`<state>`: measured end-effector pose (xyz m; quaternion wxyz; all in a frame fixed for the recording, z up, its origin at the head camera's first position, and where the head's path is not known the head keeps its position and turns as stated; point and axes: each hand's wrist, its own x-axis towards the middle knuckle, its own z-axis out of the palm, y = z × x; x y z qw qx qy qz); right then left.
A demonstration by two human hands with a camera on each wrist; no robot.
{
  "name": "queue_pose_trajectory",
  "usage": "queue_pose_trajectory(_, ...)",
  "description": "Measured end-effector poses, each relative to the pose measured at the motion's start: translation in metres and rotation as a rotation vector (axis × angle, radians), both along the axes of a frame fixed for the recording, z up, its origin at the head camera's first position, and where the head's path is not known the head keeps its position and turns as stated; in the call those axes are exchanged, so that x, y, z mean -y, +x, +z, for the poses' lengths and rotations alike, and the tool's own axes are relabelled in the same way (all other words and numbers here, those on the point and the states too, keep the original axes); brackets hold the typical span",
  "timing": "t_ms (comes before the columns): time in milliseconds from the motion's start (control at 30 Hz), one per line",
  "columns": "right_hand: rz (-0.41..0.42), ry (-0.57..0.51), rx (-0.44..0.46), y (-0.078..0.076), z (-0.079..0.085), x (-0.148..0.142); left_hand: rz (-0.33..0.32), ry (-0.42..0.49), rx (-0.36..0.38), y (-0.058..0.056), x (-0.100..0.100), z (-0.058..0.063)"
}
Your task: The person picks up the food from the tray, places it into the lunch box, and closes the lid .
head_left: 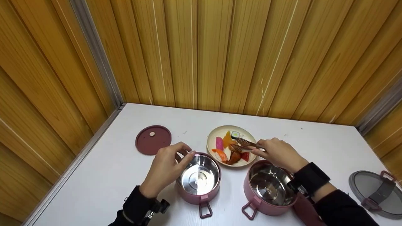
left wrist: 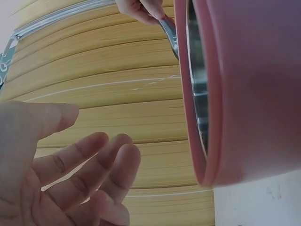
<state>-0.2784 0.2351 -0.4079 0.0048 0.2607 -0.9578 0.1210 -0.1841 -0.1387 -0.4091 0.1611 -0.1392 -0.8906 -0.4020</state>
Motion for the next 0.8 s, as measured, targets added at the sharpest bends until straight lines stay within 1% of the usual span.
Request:
queue_pose_trajectory(100,-0.003,0.004,0.006,0.0,-0.001,0.0,-0.016,-0.009,-0.031,0.002,-0.004,0.001)
queue_pose_trajectory(233,-0.009,0.006,0.01,0.0,-0.001,-0.002,-0.013,-0.025,-0.052,0.003,-0.006,0.001)
queue_pose_trajectory(567,-0.023,-0.01,0.023,0.002,-0.003,-0.001,-0.042,-0.026,-0.059,0.007,-0.012,-0.001)
queue_pose_trajectory(800,-0.021,-0.013,0.003,0.002,-0.005,-0.003,-0.095,-0.002,-0.043,0.013,-0.019,0.001)
